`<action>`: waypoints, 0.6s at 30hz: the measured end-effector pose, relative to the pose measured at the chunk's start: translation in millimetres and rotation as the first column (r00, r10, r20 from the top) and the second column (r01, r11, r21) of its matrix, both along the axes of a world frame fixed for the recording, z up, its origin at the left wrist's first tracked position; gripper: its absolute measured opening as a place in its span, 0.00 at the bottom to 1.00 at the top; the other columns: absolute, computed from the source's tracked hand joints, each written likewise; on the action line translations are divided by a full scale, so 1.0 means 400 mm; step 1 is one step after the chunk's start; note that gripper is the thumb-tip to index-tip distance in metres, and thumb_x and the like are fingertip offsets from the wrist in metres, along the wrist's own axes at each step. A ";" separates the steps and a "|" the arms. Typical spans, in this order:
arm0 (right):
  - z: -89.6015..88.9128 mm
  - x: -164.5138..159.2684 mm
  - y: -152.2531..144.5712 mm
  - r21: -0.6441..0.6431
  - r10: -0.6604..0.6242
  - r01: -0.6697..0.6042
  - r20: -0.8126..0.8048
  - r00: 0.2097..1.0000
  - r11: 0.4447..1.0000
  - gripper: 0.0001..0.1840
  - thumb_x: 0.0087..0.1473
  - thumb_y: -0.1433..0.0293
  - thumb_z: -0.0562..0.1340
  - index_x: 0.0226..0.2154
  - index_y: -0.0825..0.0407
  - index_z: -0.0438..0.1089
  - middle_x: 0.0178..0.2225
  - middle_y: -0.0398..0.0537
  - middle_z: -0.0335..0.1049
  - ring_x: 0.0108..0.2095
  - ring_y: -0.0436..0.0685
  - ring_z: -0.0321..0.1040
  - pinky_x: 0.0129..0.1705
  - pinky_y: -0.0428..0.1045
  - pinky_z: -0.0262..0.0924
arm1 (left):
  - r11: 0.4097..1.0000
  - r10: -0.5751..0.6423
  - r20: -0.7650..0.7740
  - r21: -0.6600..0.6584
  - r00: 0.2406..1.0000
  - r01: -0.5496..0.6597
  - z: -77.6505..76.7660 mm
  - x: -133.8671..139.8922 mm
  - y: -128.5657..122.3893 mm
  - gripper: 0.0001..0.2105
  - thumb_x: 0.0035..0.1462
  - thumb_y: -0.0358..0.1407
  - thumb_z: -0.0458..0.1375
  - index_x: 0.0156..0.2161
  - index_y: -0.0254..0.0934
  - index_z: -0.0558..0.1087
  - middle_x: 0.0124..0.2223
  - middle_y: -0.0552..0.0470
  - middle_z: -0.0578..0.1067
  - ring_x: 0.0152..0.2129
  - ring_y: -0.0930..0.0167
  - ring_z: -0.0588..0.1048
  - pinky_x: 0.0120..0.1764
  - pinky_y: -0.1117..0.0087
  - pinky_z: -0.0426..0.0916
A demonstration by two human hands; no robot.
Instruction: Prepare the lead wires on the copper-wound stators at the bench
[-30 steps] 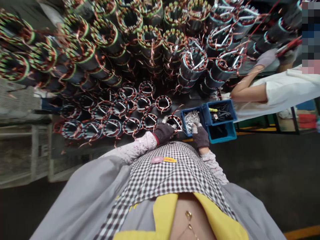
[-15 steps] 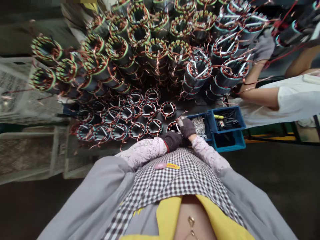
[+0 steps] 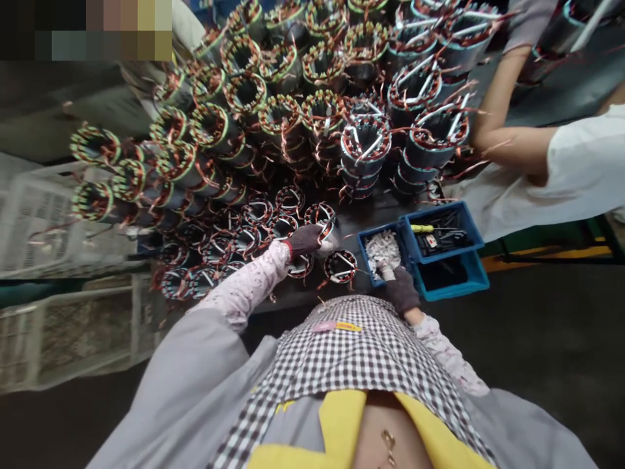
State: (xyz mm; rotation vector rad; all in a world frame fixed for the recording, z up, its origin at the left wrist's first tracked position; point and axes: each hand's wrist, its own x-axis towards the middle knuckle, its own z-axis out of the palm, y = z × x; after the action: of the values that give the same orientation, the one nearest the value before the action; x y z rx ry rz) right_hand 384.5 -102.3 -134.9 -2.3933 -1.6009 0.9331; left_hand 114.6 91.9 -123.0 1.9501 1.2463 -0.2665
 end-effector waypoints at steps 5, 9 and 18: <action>0.030 -0.073 0.044 -0.062 0.195 -0.198 -0.041 0.980 0.978 0.20 0.72 0.65 0.54 0.57 0.45 0.78 0.55 0.53 0.80 0.56 0.62 0.76 0.61 0.53 0.67 | 0.969 -0.156 -0.188 0.163 0.970 0.188 -0.027 0.065 0.020 0.21 0.62 0.47 0.64 0.55 0.37 0.81 0.52 0.39 0.83 0.52 0.54 0.81 0.54 0.60 0.73; 0.042 -0.122 0.107 -0.143 0.423 -0.414 0.036 0.905 0.899 0.23 0.74 0.63 0.54 0.64 0.51 0.72 0.53 0.60 0.79 0.53 0.63 0.76 0.55 0.51 0.64 | 0.952 -0.245 -0.294 0.107 0.924 0.287 -0.056 0.081 0.001 0.23 0.62 0.42 0.64 0.59 0.36 0.79 0.54 0.34 0.82 0.53 0.50 0.80 0.55 0.56 0.71; 0.000 -0.220 0.206 -0.268 0.615 -0.578 0.072 0.786 0.771 0.21 0.71 0.75 0.52 0.58 0.68 0.71 0.52 0.75 0.74 0.53 0.70 0.74 0.51 0.56 0.63 | 0.944 0.112 -0.099 0.320 0.989 -0.075 0.010 -0.013 -0.194 0.27 0.69 0.36 0.53 0.70 0.34 0.68 0.65 0.36 0.75 0.60 0.55 0.74 0.62 0.57 0.67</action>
State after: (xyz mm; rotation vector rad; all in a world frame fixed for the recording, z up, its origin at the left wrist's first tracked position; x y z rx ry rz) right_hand 296.5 -19.9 -134.9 -2.1426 -2.5402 1.0907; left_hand 109.5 14.1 -119.0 2.1618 1.5303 -0.1385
